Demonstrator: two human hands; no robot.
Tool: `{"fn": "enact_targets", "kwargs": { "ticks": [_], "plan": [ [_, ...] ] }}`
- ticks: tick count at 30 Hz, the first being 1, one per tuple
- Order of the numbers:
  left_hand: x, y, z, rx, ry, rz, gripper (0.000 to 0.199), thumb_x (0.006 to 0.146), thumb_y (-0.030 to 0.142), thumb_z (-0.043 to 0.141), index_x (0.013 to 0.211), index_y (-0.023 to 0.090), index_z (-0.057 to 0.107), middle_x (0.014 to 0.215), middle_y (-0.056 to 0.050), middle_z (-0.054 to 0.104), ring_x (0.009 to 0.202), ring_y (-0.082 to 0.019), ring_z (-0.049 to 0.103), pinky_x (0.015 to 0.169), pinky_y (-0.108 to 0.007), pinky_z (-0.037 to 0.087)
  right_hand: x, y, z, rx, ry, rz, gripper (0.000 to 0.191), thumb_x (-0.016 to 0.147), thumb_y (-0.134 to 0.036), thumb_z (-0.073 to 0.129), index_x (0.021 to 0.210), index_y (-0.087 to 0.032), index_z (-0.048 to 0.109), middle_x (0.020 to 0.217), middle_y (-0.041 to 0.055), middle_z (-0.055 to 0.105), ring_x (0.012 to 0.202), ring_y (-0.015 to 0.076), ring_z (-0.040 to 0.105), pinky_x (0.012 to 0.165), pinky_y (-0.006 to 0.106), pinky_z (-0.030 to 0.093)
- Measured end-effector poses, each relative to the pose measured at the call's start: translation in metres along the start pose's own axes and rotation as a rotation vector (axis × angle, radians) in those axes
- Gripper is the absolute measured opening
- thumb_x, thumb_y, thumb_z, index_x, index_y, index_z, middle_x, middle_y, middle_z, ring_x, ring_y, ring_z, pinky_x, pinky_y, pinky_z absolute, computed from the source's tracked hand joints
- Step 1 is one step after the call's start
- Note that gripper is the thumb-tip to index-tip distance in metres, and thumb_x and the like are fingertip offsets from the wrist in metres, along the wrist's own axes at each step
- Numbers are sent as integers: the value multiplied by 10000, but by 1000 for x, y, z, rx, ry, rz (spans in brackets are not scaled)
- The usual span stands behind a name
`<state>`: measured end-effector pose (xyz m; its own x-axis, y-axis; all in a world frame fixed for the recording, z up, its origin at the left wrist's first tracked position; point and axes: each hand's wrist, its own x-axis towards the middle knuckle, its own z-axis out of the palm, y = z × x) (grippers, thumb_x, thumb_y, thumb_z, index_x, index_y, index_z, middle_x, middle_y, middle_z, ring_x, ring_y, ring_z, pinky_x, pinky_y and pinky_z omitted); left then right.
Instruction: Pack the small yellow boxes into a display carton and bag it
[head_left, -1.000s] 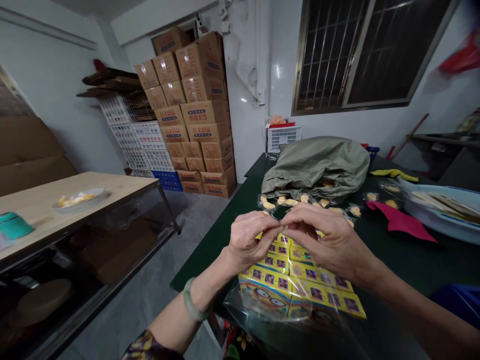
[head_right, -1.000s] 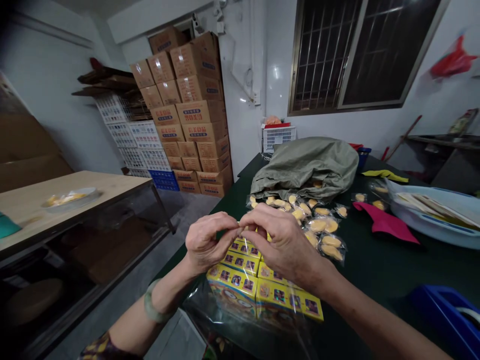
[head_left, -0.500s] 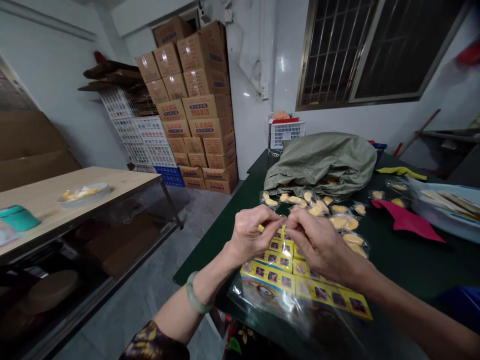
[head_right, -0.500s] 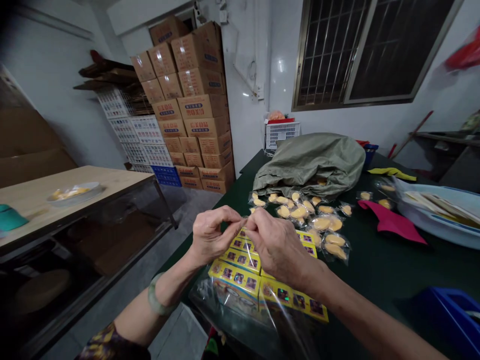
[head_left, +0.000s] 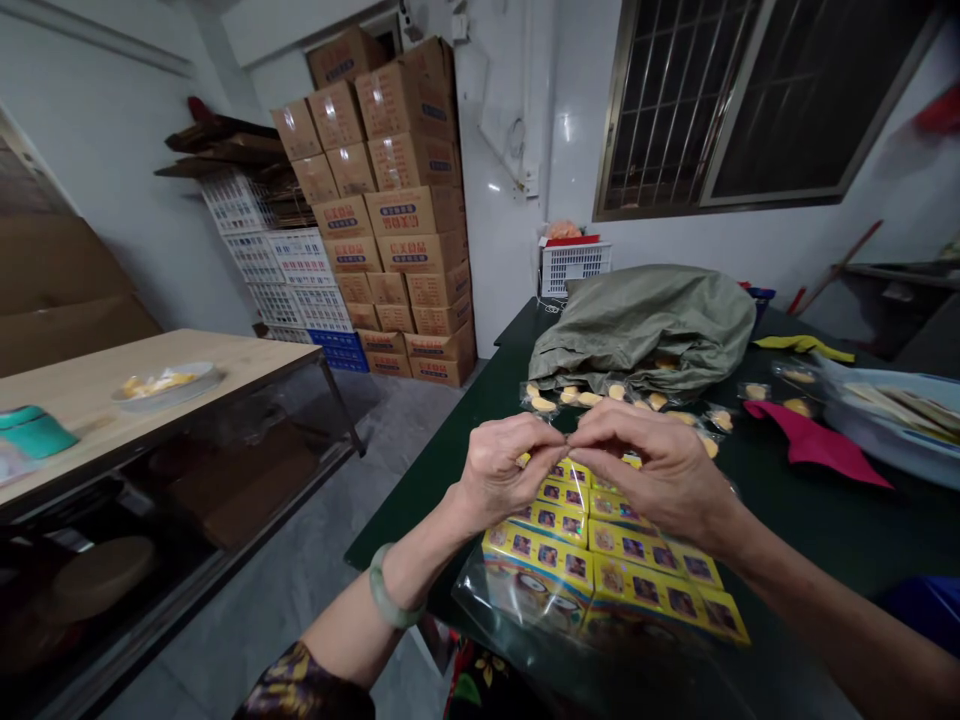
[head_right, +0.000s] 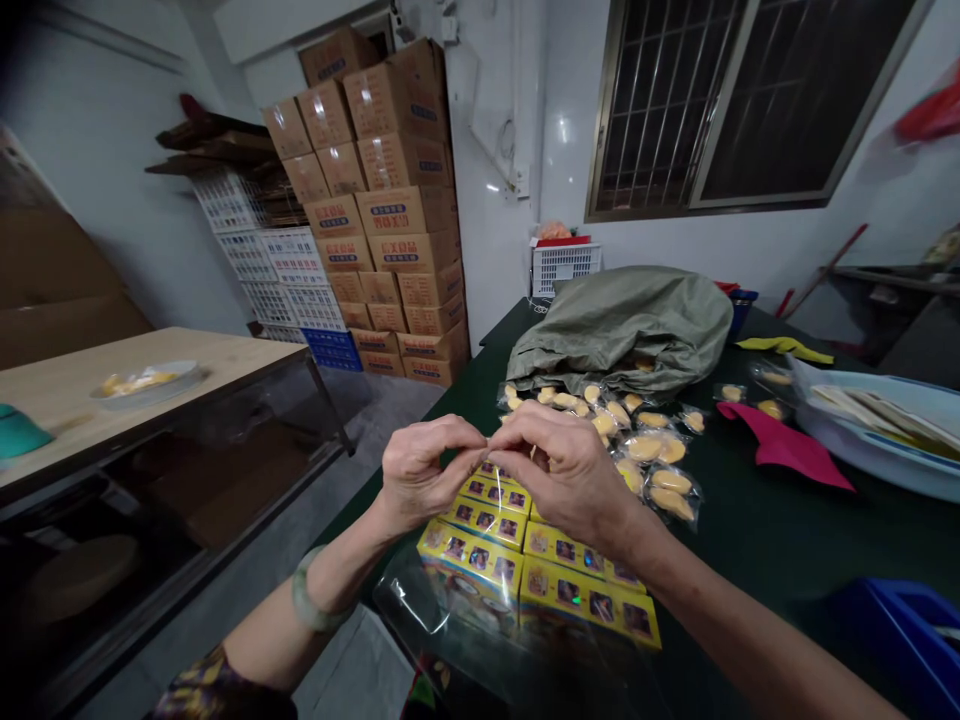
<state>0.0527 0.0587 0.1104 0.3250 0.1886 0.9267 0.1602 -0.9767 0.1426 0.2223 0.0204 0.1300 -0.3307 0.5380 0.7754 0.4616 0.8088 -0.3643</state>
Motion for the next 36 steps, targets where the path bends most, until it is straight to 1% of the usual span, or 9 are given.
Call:
{"fn": "enact_targets", "kwargs": {
  "ticks": [3, 8, 14, 19, 26, 28, 32, 34, 36],
  "plan": [
    [-2, -2, 0, -27, -7, -4, 108, 811, 105, 607, 706, 127, 596, 608, -17, 626, 541, -83, 572, 518, -175, 451, 0, -1, 0, -21, -23, -36, 138, 836, -102, 560, 742, -180, 622, 696, 17, 639, 651, 124, 589, 601, 239, 456],
    [-3, -4, -2, -52, -35, 37, 113, 832, 94, 572, 734, 138, 604, 630, -20, 629, 575, -89, 583, 551, -186, 469, 2, -6, -2, -109, -87, -42, 165, 834, -87, 526, 715, -197, 561, 665, 4, 600, 614, 118, 555, 563, 241, 426],
    [-3, -5, -4, -59, -63, 71, 128, 860, 96, 538, 761, 136, 609, 655, -27, 629, 611, -90, 589, 586, -189, 479, 1, -8, -1, -211, -100, -97, 164, 840, -77, 468, 741, -202, 504, 690, 10, 563, 635, 126, 537, 577, 250, 391],
    [-5, -7, -5, -44, -73, 41, 124, 861, 93, 535, 778, 133, 619, 668, -28, 633, 620, -86, 584, 590, -184, 474, 0, -7, 3, -242, -140, -31, 145, 830, -108, 447, 734, -213, 420, 631, -18, 490, 537, 109, 434, 501, 241, 322],
    [-8, -10, 0, -65, -64, -31, 112, 830, 98, 574, 738, 125, 632, 648, -18, 636, 590, -81, 586, 577, -172, 470, 0, -4, 8, -40, -160, 129, 171, 855, -142, 420, 704, -216, 389, 586, -36, 428, 510, 93, 379, 470, 219, 309],
    [-11, -19, 1, -77, -11, -106, 108, 808, 93, 590, 721, 133, 639, 649, -12, 643, 588, -81, 588, 570, -171, 466, -5, -8, 8, 22, -171, 174, 181, 868, -151, 415, 701, -215, 388, 585, -38, 423, 509, 92, 378, 463, 214, 314],
    [-18, -41, -1, -195, 161, -427, 105, 787, 177, 642, 691, 136, 639, 560, 22, 592, 479, -64, 525, 464, -158, 419, -21, -21, 2, 70, -192, 231, 175, 878, -164, 438, 709, -210, 433, 640, -15, 483, 560, 105, 438, 486, 215, 368],
    [-19, -47, -2, -276, 174, -504, 143, 777, 245, 668, 690, 136, 641, 545, 26, 578, 456, -62, 509, 441, -160, 407, -23, -21, -3, 87, -138, 273, 168, 889, -198, 457, 722, -211, 456, 662, -6, 498, 573, 110, 456, 488, 219, 381],
    [-18, -45, -2, -325, 169, -523, 163, 769, 277, 681, 700, 134, 647, 566, 17, 591, 467, -65, 516, 450, -166, 416, -19, -15, -5, 98, -22, 313, 133, 894, -238, 478, 764, -212, 474, 689, -4, 506, 576, 112, 468, 495, 227, 393]
  ]
}}
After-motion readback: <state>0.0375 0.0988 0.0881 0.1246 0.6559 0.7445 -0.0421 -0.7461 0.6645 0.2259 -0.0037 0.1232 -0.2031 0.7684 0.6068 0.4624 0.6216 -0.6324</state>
